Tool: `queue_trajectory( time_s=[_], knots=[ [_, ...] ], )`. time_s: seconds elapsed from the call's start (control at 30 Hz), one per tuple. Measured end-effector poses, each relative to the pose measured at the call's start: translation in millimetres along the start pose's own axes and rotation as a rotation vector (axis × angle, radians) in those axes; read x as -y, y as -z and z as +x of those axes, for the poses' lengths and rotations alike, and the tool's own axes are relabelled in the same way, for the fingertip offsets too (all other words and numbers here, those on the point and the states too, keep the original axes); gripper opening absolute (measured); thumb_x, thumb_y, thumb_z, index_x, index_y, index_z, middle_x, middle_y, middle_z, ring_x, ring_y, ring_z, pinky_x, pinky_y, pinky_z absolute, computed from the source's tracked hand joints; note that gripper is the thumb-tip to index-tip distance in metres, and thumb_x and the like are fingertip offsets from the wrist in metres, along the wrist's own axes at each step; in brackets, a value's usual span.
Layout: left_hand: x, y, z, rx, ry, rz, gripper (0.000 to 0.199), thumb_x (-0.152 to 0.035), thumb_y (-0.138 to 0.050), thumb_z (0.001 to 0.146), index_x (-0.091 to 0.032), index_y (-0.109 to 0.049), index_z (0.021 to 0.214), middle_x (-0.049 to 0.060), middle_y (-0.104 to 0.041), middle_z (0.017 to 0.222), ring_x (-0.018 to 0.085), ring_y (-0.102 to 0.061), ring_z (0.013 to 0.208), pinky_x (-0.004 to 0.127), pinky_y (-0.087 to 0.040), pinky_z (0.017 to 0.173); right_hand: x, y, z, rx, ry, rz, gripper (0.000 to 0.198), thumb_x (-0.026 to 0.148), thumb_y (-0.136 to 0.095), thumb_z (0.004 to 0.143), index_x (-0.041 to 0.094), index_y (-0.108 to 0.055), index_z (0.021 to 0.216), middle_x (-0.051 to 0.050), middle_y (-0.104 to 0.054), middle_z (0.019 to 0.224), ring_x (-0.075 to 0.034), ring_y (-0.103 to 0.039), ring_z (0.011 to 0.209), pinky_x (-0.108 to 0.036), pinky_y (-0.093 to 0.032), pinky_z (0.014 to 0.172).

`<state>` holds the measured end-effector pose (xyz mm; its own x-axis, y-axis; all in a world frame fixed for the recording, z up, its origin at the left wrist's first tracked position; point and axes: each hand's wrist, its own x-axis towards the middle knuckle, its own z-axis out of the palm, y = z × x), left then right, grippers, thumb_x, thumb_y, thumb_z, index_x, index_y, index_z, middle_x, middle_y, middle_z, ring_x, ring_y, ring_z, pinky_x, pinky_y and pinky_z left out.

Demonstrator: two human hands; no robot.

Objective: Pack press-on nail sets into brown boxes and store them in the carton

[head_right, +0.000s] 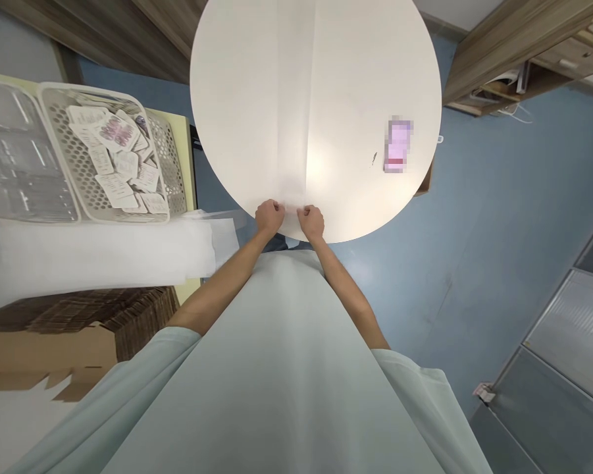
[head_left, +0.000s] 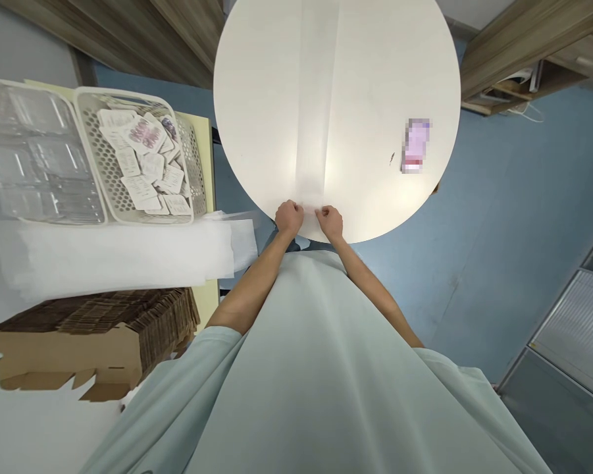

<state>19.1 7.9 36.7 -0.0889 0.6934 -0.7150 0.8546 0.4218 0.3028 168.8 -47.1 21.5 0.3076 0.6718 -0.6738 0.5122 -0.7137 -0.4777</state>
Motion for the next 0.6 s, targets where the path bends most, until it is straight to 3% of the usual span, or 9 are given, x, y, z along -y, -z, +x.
queue_trajectory(
  time_s=[0.4, 0.5, 0.6],
  knots=[
    [3.1, 8.7, 0.4, 0.029, -0.057, 0.108, 0.025, -0.028, -0.049, 0.112, -0.024, -0.073, 0.109, 0.015, -0.077, 0.126, 0.035, -0.072, 0.12, 0.047, -0.058, 0.103, 3.5, -3.5, 1.7, -0.003, -0.091, 0.051, 0.023, 0.043, -0.068, 0.11, 0.022, -0.072, 0.119, -0.015, -0.084, 0.128, -0.03, -0.08, 0.124, -0.042, -0.06, 0.11],
    [4.1, 10.7, 1.2, -0.015, -0.064, 0.085, 0.027, -0.024, -0.051, 0.109, -0.022, -0.073, 0.124, 0.019, -0.074, 0.135, 0.038, -0.071, 0.127, 0.05, -0.058, 0.107, 5.4, -1.0, 1.7, 0.005, -0.085, 0.035, 0.023, 0.043, -0.068, 0.111, 0.022, -0.071, 0.117, -0.015, -0.084, 0.128, -0.03, -0.079, 0.124, -0.042, -0.06, 0.11],
    [4.1, 10.1, -0.6, -0.099, -0.266, 0.047, 0.044, -0.016, -0.048, 0.106, -0.014, -0.066, 0.146, 0.026, -0.066, 0.155, 0.041, -0.062, 0.147, 0.054, -0.055, 0.117, 6.9, 1.2, 1.4, 0.004, -0.078, 0.03, 0.021, 0.043, -0.068, 0.109, 0.022, -0.072, 0.115, -0.015, -0.084, 0.127, -0.03, -0.08, 0.122, -0.043, -0.061, 0.109]
  ],
)
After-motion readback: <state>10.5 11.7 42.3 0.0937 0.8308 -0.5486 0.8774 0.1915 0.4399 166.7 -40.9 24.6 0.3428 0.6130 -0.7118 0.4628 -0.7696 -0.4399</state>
